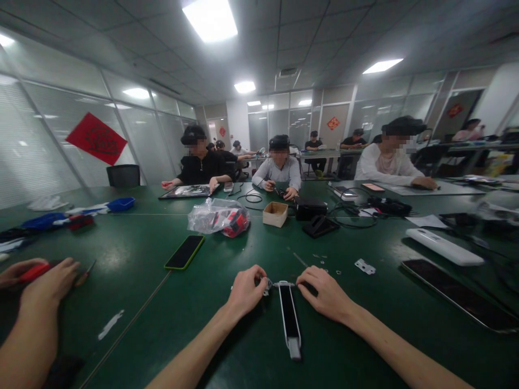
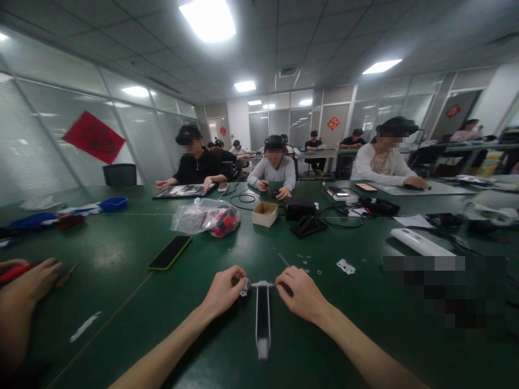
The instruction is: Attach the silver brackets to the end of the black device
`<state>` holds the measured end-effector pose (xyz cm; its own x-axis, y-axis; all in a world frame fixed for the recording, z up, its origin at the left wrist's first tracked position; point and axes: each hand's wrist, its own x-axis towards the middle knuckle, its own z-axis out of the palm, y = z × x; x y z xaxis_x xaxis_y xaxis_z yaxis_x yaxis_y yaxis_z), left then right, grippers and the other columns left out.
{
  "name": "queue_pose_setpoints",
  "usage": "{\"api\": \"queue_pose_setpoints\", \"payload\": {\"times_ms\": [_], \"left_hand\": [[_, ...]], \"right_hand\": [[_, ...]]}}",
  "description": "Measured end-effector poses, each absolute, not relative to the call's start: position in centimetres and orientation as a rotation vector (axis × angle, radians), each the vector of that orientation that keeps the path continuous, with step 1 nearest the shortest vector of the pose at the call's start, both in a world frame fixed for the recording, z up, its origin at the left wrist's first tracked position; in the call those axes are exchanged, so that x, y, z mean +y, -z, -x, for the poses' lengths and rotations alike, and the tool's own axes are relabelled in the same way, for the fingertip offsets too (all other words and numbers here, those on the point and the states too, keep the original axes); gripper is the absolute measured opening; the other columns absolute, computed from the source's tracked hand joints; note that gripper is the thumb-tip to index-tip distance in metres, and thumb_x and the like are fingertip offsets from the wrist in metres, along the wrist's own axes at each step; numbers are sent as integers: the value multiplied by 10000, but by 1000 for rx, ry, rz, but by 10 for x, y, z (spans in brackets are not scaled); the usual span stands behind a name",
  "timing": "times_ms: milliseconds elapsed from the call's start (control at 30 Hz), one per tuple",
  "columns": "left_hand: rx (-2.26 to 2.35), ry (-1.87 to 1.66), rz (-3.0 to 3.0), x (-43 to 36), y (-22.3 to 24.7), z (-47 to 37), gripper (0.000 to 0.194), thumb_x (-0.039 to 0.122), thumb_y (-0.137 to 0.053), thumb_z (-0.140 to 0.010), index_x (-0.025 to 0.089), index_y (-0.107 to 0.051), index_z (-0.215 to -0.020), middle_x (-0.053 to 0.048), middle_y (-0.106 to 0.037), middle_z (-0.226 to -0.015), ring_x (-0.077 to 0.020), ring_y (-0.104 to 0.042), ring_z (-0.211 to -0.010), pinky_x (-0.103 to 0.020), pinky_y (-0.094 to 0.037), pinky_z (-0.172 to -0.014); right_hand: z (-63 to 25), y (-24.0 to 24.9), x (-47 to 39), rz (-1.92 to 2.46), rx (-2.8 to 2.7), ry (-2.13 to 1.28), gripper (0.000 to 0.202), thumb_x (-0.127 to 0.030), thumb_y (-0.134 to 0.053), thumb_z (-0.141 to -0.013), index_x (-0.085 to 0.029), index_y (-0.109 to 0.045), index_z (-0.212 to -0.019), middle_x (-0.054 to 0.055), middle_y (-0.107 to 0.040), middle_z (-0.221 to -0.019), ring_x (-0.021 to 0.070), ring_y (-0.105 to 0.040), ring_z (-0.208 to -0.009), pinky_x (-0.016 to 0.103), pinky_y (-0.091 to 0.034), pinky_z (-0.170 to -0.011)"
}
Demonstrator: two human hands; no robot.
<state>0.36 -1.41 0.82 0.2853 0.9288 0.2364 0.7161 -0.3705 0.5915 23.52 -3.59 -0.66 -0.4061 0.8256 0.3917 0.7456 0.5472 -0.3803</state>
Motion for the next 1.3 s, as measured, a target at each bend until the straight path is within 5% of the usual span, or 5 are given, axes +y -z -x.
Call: {"api": "queue_pose_setpoints", "payload": {"times_ms": [833,1300], "left_hand": [[1349,-722,-2200,-14,-3,-5,164,291,-482,-852,185,-596,-902,20,-659,-693,-143,-597,-622,-228,-400,-587],[1381,-619,-2530,-16,-6,-8,116,184,-451,-849,192,-563,-880,-40,-621,-907,-216,-541,-880,-329,-373,-739]], "right_hand": [[-236,5,-34,1251,-2301,-359,186,-238,-445,-903,-182,-619,-934,50,-625,-918,172,-559,-854,338,-450,-772],[-236,0,-35,1241,-2342,-186,163,-236,-475,-881,-179,-615,-943,49,-626,-927,163,-547,-849,310,-425,-761]]}}
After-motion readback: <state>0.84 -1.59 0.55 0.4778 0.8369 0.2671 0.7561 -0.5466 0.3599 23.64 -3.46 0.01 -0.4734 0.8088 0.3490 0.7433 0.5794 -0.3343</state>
